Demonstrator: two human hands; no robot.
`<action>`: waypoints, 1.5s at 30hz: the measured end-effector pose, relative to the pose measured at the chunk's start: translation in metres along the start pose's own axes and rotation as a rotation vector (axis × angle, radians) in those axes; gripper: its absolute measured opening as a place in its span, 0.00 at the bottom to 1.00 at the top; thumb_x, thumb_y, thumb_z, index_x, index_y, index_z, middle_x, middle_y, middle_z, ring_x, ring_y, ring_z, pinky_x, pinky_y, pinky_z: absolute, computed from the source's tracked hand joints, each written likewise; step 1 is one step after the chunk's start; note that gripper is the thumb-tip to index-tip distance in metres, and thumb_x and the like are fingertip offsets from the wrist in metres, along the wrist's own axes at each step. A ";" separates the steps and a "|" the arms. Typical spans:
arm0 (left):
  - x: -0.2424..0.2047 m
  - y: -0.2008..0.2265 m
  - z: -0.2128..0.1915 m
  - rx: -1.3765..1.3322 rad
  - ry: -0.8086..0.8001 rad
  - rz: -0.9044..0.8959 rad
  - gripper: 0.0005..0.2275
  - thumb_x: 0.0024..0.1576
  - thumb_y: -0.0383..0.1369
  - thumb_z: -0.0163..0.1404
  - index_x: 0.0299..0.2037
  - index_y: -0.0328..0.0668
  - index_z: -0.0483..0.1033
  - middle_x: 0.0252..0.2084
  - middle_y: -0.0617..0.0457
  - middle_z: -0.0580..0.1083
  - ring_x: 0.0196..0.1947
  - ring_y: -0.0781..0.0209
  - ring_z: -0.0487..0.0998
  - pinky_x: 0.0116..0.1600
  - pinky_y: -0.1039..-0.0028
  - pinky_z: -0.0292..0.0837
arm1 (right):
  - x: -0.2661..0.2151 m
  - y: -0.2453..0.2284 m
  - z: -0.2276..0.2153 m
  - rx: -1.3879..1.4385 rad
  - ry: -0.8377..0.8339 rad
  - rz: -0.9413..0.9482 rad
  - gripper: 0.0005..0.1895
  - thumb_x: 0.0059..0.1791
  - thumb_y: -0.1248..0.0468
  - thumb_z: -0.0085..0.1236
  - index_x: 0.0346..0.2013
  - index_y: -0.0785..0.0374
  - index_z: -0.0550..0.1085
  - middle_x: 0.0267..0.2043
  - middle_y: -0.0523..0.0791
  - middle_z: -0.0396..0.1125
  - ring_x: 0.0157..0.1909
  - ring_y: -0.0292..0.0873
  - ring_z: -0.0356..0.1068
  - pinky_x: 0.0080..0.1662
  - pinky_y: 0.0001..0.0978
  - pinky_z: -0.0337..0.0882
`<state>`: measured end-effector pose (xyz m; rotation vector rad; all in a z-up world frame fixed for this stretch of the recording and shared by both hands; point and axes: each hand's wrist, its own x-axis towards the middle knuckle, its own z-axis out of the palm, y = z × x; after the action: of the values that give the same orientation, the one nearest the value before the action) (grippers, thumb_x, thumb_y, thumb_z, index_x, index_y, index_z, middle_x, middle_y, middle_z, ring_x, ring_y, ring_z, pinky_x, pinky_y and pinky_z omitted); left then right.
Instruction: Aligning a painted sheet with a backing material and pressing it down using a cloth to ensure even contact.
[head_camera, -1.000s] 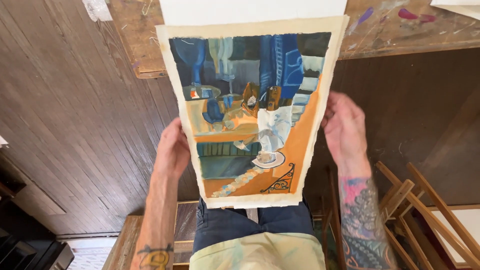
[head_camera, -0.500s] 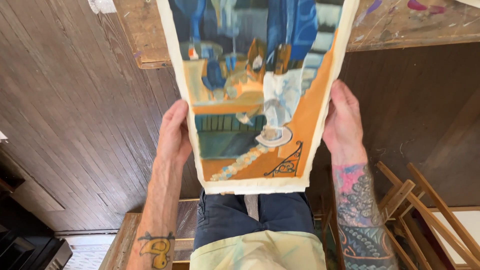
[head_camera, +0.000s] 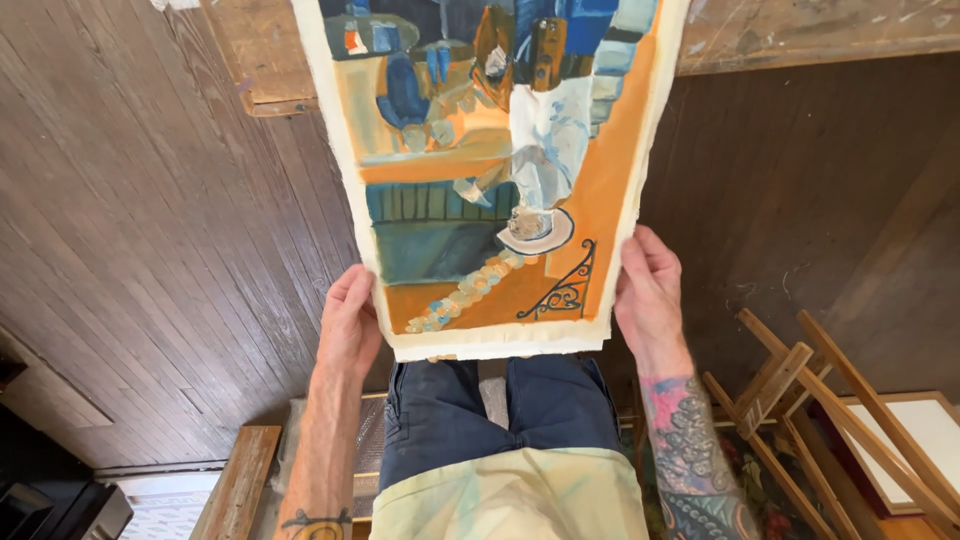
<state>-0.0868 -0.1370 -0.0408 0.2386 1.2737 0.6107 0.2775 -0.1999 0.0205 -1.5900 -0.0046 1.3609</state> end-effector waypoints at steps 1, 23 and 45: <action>0.001 -0.001 0.001 0.002 0.000 -0.001 0.09 0.65 0.36 0.51 0.42 0.37 0.78 0.19 0.53 0.75 0.21 0.66 0.80 0.32 0.80 0.77 | 0.000 0.000 0.004 0.002 0.002 0.001 0.12 0.57 0.55 0.51 0.50 0.56 0.76 0.46 0.44 0.75 0.49 0.42 0.76 0.56 0.38 0.77; 0.029 0.079 0.081 0.067 0.045 0.163 0.08 0.66 0.38 0.50 0.43 0.43 0.77 0.29 0.55 0.77 0.29 0.67 0.82 0.37 0.78 0.82 | 0.044 -0.050 0.042 0.042 0.152 -0.125 0.10 0.55 0.54 0.60 0.45 0.54 0.78 0.37 0.39 0.74 0.41 0.32 0.76 0.47 0.27 0.81; 0.026 0.081 0.111 -0.102 0.062 0.023 0.08 0.64 0.41 0.54 0.40 0.50 0.82 0.29 0.54 0.80 0.34 0.64 0.85 0.46 0.75 0.83 | 0.031 -0.065 0.056 -0.036 0.208 -0.087 0.10 0.54 0.53 0.62 0.41 0.54 0.78 0.32 0.38 0.71 0.38 0.29 0.71 0.47 0.25 0.78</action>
<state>-0.0024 -0.0384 0.0103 0.1510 1.2971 0.7055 0.2839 -0.1132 0.0480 -1.7346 0.0277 1.1301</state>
